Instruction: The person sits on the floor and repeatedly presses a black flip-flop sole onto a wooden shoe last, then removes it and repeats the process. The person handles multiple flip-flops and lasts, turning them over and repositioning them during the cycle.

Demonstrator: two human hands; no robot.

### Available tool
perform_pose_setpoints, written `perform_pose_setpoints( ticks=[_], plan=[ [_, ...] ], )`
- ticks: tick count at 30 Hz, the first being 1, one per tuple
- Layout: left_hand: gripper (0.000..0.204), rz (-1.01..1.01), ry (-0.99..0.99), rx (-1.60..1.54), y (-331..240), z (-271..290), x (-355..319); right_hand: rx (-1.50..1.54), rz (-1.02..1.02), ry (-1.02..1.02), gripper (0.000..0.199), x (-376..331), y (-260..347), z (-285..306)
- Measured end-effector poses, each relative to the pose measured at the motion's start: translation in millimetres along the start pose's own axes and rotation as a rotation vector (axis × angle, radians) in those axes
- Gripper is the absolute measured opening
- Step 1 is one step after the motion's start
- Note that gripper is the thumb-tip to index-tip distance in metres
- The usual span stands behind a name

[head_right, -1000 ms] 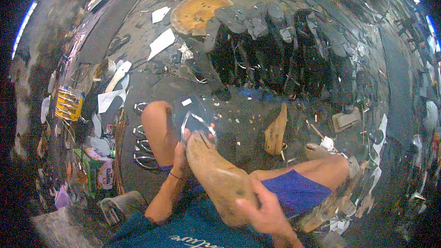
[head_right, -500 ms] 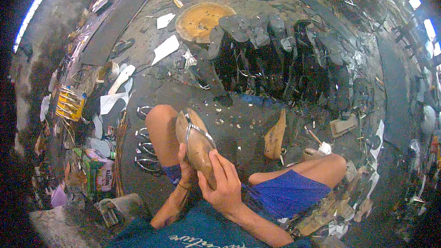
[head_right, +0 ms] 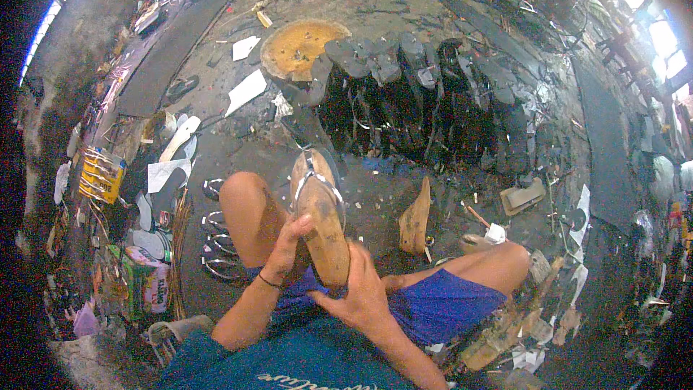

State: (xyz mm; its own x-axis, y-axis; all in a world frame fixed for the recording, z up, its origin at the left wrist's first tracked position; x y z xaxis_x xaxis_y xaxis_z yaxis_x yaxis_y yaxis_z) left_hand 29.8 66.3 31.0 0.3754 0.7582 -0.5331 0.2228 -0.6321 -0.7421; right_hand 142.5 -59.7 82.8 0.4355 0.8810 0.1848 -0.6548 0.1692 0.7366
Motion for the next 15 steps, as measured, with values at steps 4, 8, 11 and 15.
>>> perform_pose_setpoints(
  ticks=[4, 8, 11, 15],
  plan=[
    [0.071, -0.031, 0.046, 0.253, 0, -4, -2, 0.096, -0.074, 0.058, 0.097, -15, -14, -6],
    [0.090, 0.031, 0.120, 0.172, -13, -6, -31, 0.666, -0.247, 0.117, 0.081, -32, -25, -1],
    [0.124, 0.158, 0.275, 0.086, -22, -3, -70, 0.969, -0.698, 0.266, 0.046, -51, -27, 0],
    [0.145, 0.163, 0.402, -0.017, -16, -3, -109, 1.018, -0.712, 0.254, 0.033, -67, -12, 7]
  ],
)
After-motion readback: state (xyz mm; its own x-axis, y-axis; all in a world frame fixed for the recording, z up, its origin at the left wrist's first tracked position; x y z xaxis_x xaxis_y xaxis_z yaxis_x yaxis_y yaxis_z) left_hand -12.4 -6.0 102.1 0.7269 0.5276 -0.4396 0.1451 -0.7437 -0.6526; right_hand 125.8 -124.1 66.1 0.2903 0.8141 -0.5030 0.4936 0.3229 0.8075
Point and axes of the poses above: each hand's wrist, its own x-axis towards the middle knuckle, its own z-axis out of the back of the hand, y = z × x, the point moved 3 cm from there along x, towards the middle knuckle, and after that the axes turned 11 degrees about -y, right-handed, at the moved point
